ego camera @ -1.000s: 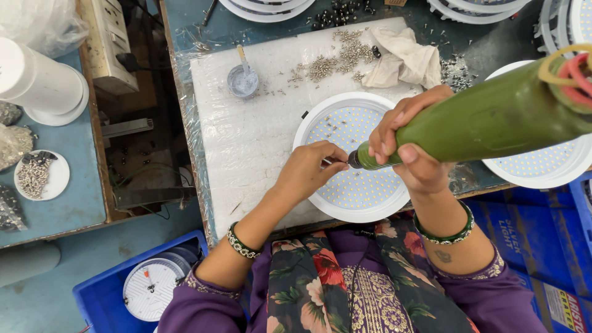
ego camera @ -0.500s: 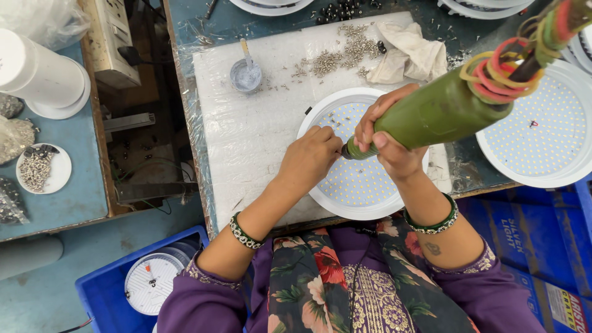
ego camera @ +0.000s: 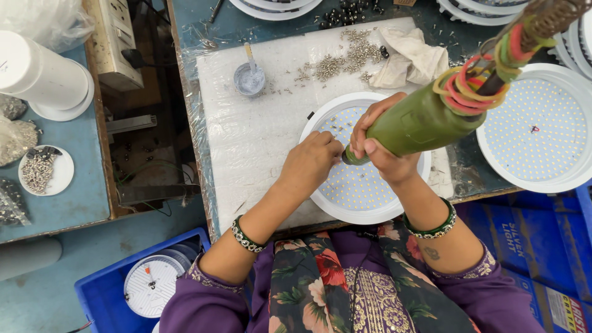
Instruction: The person assembles LED light fixtures by placing circular LED boards into plastic frames and securing them with a handheld power screwdriver.
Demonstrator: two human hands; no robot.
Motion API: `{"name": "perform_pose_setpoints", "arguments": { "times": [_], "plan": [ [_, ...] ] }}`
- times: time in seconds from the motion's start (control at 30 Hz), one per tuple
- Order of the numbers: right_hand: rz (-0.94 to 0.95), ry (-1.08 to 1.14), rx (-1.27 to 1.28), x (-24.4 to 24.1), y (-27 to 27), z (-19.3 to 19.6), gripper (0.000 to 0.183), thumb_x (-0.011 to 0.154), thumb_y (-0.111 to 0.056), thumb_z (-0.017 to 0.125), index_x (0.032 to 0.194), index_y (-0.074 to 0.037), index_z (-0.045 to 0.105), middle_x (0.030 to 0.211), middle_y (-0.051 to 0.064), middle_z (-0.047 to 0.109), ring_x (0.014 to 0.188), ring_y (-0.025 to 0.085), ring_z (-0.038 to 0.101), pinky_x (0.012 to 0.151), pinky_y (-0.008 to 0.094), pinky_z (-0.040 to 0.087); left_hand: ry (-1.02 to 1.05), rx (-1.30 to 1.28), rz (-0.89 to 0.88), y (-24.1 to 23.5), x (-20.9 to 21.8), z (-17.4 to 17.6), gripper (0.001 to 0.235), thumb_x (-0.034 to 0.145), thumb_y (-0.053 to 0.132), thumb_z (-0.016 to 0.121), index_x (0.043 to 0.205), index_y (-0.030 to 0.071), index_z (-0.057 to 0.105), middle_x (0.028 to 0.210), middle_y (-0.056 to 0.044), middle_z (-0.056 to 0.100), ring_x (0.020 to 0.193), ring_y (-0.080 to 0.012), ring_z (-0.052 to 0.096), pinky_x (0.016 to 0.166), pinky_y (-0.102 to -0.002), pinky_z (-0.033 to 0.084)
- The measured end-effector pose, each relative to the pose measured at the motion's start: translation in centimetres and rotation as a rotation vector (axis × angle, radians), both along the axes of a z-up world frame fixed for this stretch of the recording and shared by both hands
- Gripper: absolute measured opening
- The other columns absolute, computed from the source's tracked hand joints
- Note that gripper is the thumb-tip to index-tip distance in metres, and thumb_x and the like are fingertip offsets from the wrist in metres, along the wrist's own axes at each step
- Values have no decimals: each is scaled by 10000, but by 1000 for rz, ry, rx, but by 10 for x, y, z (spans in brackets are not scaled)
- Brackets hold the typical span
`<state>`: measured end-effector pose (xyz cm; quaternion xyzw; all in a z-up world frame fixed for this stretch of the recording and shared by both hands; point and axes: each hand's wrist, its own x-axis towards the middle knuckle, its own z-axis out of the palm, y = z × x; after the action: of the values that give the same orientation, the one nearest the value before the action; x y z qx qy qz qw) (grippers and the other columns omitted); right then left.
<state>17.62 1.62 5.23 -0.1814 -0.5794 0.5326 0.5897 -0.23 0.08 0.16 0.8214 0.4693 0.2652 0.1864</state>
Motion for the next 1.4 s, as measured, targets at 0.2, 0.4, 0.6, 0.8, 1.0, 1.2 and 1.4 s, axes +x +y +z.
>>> {"name": "perform_pose_setpoints", "arguments": {
  "times": [0.2, 0.4, 0.6, 0.8, 1.0, 1.2, 1.4],
  "plan": [
    [-14, -25, -2, -1, 2, -2, 325, 992, -134, 733, 1131, -24, 460, 808, 99, 572, 629, 142, 579, 608, 291, 530, 8, -59, 2, 0, -1, -3, 153, 775, 111, 792, 904, 108, 710, 917, -39, 644, 944, -261, 638, 771, -394, 548],
    [18, 2, 0, 0, 0, 3, 368, 993, -169, 760, 1141, -28, 454, 781, 87, 566, 645, 144, 582, 637, 300, 532, 3, -23, -9, -1, -3, 0, 159, 764, 115, 790, 903, 115, 712, 920, -43, 638, 953, -262, 640, 790, -396, 549],
    [61, 57, -15, 1, 6, 9, 421, 965, -219, 797, 1140, -24, 467, 763, 91, 581, 622, 151, 588, 623, 293, 530, -82, 25, -28, -13, -14, 3, 235, 823, 127, 771, 1048, 84, 717, 1021, -52, 650, 995, -260, 648, 797, -381, 555],
    [109, 70, -59, 2, 5, 2, 445, 962, -248, 814, 1138, -47, 457, 821, 84, 579, 625, 142, 569, 625, 289, 517, -91, 246, -26, -21, -19, -6, 230, 862, 107, 734, 1082, 45, 709, 1097, -63, 674, 1053, -241, 652, 860, -354, 566],
    [112, 20, -47, 1, 3, -6, 426, 963, -256, 804, 1123, -44, 471, 767, 74, 573, 610, 134, 560, 602, 283, 513, -65, 267, -15, -20, -18, -14, 209, 858, 55, 671, 1063, 42, 714, 1057, -52, 670, 1014, -231, 660, 856, -340, 571],
    [141, 96, -4, 8, 20, 25, 393, 942, -209, 810, 1097, -17, 505, 779, 97, 587, 589, 158, 586, 576, 300, 535, -77, 247, -23, -17, -20, 5, 155, 908, 78, 672, 1056, 62, 715, 1056, -45, 671, 978, -228, 659, 778, -336, 569],
    [80, 83, 26, 46, 11, 61, 354, 974, -196, 784, 1097, 1, 517, 740, 107, 583, 571, 150, 579, 575, 287, 522, 93, 211, 9, -8, -27, 16, 221, 857, 44, 662, 1073, 45, 708, 1054, -46, 658, 982, -233, 647, 768, -334, 583]
  ]
}}
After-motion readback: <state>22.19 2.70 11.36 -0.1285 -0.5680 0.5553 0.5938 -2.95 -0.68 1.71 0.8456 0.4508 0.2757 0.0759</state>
